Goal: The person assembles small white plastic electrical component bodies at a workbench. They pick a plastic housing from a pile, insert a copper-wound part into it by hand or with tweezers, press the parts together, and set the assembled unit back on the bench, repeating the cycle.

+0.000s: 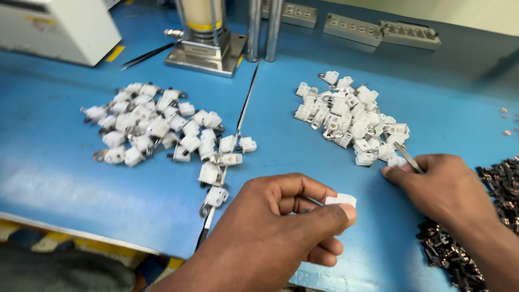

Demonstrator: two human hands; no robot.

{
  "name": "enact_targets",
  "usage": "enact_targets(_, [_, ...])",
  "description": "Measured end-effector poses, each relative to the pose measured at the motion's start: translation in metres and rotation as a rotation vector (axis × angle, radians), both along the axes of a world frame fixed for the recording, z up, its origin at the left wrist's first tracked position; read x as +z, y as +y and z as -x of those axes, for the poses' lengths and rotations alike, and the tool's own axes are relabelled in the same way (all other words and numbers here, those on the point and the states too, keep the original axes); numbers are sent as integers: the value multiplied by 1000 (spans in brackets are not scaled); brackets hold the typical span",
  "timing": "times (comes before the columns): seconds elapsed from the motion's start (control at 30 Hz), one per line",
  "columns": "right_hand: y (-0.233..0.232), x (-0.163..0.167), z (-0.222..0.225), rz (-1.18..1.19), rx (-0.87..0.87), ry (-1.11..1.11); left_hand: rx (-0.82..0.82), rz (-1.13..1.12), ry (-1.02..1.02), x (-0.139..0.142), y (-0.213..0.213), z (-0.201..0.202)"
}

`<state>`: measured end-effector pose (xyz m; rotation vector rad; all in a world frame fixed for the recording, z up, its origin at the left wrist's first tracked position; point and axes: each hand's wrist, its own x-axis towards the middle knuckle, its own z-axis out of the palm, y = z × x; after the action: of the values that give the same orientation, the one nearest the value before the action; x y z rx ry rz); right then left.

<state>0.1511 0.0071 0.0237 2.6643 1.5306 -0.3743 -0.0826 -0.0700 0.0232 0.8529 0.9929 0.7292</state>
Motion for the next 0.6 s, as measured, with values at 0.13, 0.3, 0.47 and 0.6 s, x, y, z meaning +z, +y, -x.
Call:
enact_targets(0.13, [-16,-19,-17,54,85,275,80,69,2,-2,-9,0])
enact_targets(0.3, [-15,-61,-93,-132,64,224,129,67,-163,-11,-14,13])
enact_targets(0.47, [9,-103,-192,-198,-133,145,66,36,-150,-15,-12,27])
enact_targets(0.6, [16,-109,-212,-45,-316,144,6,42,-88,-12,-7,37])
